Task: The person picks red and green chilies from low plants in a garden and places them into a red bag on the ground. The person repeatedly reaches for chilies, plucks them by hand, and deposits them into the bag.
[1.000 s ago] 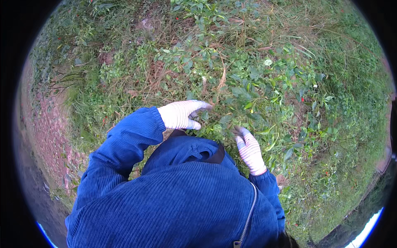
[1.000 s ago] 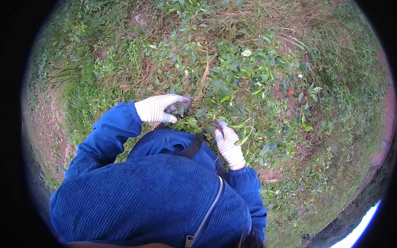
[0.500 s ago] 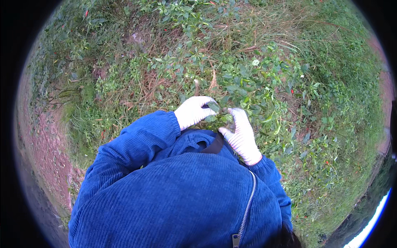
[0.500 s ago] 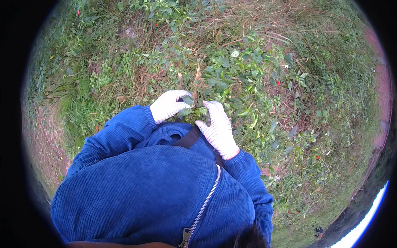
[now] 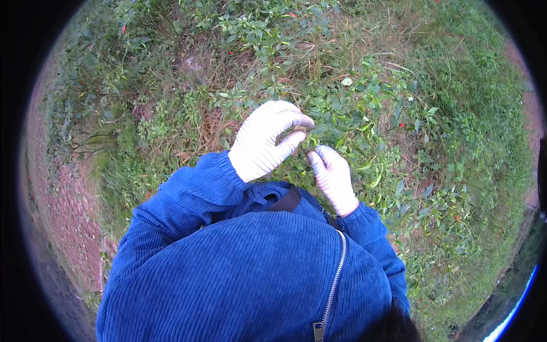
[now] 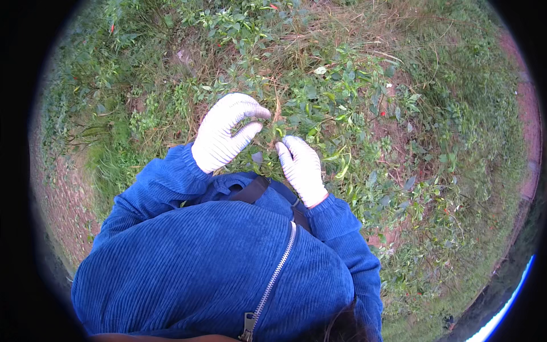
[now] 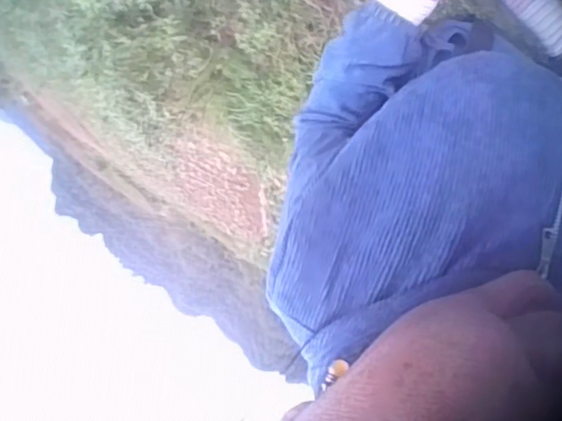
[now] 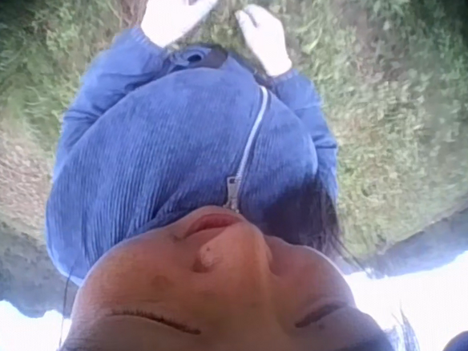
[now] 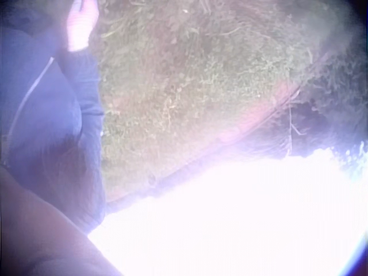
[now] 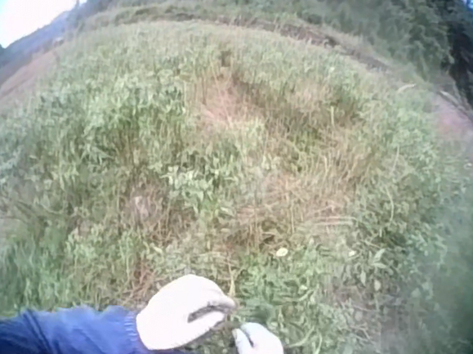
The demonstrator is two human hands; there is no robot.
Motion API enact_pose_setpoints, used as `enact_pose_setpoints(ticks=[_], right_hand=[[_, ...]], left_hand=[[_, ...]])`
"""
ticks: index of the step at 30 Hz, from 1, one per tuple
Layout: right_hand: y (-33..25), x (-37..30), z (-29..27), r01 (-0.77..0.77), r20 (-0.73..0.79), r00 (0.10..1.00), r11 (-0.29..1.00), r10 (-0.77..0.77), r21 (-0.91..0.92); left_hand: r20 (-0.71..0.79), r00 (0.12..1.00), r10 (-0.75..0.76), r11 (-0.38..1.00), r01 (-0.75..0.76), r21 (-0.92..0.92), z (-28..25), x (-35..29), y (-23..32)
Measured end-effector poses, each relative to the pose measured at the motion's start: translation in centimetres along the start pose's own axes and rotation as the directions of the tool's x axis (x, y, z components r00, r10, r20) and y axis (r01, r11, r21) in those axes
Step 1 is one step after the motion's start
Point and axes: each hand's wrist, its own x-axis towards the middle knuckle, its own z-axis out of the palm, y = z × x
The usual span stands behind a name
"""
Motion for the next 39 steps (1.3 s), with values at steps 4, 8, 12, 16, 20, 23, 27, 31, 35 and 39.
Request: enact_pose_setpoints(ticks=[4, 8, 12, 16, 20, 23, 27, 31, 35, 39], right_hand=[[-0.1, 0.4, 0.3, 0.114, 0.01, 0.993, 0.985, -0.114, -0.131], [-0.4, 0.5, 0.2, 0.155, 0.04, 0.988, 0.973, -0.15, -0.17], [-0.7, 0.6, -0.2, 0.143, 0.096, 0.987, 0.969, -0.126, -0.199], [-0.9, 0.6, -0.6, 0.181, 0.094, 0.982, 0.955, -0.163, -0.235], [-0.7, 0.5, -0.8, 0.153, 0.064, 0.988, 0.969, -0.143, -0.193], [-0.3, 0.1, -1.3, 0.094, 0.04, 0.995, 0.982, -0.089, -0.164], [0.7, -0.6, -2.9, -0.063, 0.011, 0.998, 0.998, 0.063, -0.018], [1.9, -1.7, -4.6, -0.073, -0.107, 0.992, 0.997, 0.074, 0.01], [2.9, -1.8, -5.9, -0.209, -0.177, 0.96, 0.975, 0.218, 0.068], [3.0, -1.5, -6.3, -0.216, -0.177, 0.958, 0.974, 0.226, 0.072]], left_hand=[[0.285, 0.948, 0.14, 0.954, -0.207, 0.219, 0.4, 1.7, -0.8], [0.382, 0.921, 0.076, 0.942, -0.192, 0.274, 1.1, 1.5, -2.1], [0.427, 0.895, 0.129, 0.93, -0.258, 0.262, 1.6, 1.3, -3.0], [0.691, 0.72, -0.061, 0.993, 0.112, -0.03, 1.9, 1.7, -5.2], [0.711, 0.655, -0.256, 0.388, 0.743, -0.545, 2.0, 0.6, -7.4], [0.675, 0.649, -0.352, 0.224, 0.758, -0.613, 1.1, -0.5, -8.4], [0.621, 0.615, -0.486, 0.11, 0.748, -0.655, -0.6, -1.5, -8.6], [0.538, 0.579, -0.612, 0.255, 0.789, -0.559, -5.1, -2.1, -7.3], [0.786, 0.547, -0.29, 0.501, 0.786, -0.362, -9.3, -2.4, -3.0], [0.713, 0.672, -0.2, 0.953, 0.301, -0.017, -7.4, -3.4, 2.1]])
